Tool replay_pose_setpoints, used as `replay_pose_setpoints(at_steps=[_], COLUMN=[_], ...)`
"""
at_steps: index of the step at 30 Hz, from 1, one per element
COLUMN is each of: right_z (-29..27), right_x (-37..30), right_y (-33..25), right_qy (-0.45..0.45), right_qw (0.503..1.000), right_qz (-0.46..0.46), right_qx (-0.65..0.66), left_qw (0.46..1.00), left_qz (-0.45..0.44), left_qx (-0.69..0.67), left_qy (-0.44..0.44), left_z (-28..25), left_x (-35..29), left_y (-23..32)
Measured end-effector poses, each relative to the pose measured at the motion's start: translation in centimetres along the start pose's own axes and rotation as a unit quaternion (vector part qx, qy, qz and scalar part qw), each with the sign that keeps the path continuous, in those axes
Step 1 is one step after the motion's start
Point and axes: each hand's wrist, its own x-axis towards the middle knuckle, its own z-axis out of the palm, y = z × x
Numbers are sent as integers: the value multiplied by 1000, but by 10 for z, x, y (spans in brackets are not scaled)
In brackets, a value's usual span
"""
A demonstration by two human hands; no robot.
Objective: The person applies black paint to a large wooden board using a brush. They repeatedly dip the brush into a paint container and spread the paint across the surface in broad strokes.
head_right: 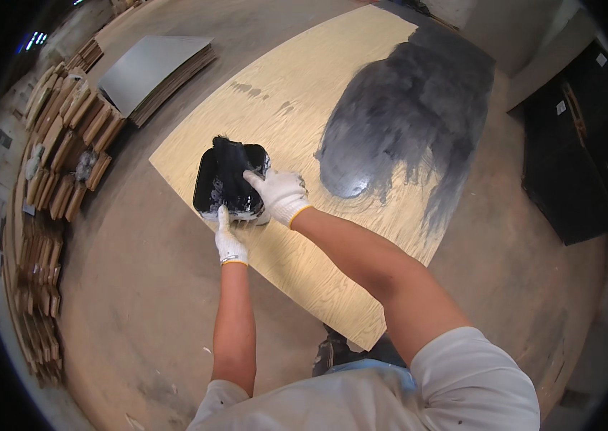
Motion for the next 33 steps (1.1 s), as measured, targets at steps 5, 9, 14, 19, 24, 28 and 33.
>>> replay_pose_setpoints(at_steps=[5,9,14,19,24,28,33], right_z=[6,-17,-32,-21,-18,-10,51], right_x=[-5,-2,3,-6,-31,-78,-202], right_y=[7,-7,-15,-2,20,62,175], right_qy=[10,-47,-133,-72,-25,14,-6], right_qw=[997,997,983,982,964,933,900], right_qz=[-55,57,105,123,143,205,306], right_qx=[-62,20,72,126,223,297,310], left_qw=[1000,1000,1000,999,999,997,992], left_qz=[1,8,2,3,23,56,51], left_qx=[-13,0,18,31,42,41,110], left_qy=[-10,-10,10,9,-17,-28,-33], left_z=[6,-3,-5,5,2,-3,3], left_x=[2,11,22,18,30,55,54], left_y=[-6,2,15,8,11,25,20])
